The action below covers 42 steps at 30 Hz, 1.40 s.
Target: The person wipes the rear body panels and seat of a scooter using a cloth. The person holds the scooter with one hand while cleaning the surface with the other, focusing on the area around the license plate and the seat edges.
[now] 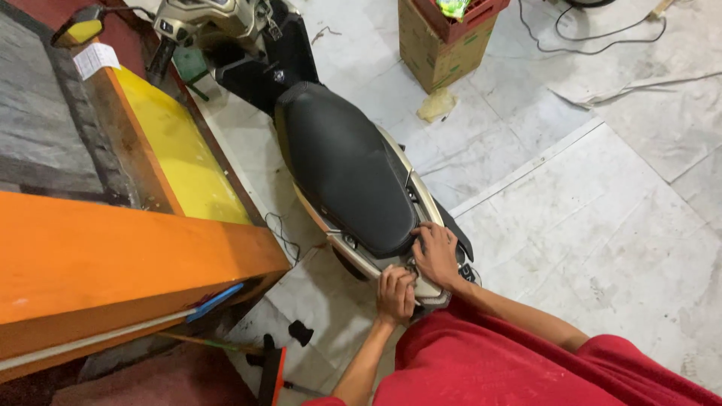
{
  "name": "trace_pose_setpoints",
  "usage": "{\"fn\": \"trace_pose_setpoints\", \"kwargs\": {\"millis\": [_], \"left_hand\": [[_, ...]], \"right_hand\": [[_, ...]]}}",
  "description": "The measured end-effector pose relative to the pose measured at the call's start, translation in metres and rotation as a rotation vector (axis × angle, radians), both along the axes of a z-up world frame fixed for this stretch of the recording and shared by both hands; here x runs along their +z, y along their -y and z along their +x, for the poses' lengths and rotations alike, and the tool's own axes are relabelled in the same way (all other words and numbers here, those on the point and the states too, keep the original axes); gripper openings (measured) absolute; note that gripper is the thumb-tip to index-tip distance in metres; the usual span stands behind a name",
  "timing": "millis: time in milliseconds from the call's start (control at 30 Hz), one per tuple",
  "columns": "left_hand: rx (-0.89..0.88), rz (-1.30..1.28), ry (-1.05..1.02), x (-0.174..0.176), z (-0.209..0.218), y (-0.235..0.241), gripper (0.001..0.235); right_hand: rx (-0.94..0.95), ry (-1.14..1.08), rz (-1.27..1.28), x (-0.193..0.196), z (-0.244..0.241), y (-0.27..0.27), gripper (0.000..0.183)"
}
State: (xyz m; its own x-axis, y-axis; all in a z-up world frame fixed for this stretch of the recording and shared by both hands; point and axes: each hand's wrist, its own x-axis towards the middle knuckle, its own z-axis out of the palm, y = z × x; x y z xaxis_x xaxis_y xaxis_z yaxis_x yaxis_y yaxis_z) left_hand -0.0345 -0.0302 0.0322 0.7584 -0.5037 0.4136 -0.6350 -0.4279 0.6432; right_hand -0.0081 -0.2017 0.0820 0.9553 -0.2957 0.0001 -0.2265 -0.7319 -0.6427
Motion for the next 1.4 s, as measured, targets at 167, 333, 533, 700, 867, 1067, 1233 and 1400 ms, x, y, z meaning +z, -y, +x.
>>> {"fn": "trace_pose_setpoints", "kwargs": {"millis": [167,333,533,700,867,1067,1233,1400], "left_hand": [[-0.085,-0.04,0.091,-0.022,0.019,-0.027,0.025],[0.18,0.001,-0.137,-0.043,0.059,-0.054,0.022],[0.499,-0.067,-0.225,-0.07,0.103,-0.063,0.025],[0.752,-0.238,-0.554,-0.068,0.12,-0.054,0.038],[0.929,-0.271,-0.687,-0.046,0.075,-0.021,0.054],[0.95,-0.174,-0.64,-0.003,0.005,0.026,0.058],[1.004,-0.245,-0.823,0.008,0.033,0.02,0.058],[0.914,0.03,-0.623,-0.054,0.106,-0.025,0.057]], "right_hand": [[0.004,-0.01,0.001,0.002,0.002,0.002,0.025],[0.0,-0.017,0.022,0.011,0.004,0.002,0.027],[0.018,0.033,0.035,-0.002,0.001,0.002,0.026],[0.011,0.006,0.044,0.006,0.0,0.002,0.027],[0.02,-0.03,0.066,0.006,0.001,0.004,0.025],[0.02,-0.002,0.048,0.009,0.001,0.002,0.028],[-0.002,-0.018,0.042,0.01,0.002,0.001,0.027],[0.025,-0.013,0.018,0.013,0.002,0.001,0.025]]}}
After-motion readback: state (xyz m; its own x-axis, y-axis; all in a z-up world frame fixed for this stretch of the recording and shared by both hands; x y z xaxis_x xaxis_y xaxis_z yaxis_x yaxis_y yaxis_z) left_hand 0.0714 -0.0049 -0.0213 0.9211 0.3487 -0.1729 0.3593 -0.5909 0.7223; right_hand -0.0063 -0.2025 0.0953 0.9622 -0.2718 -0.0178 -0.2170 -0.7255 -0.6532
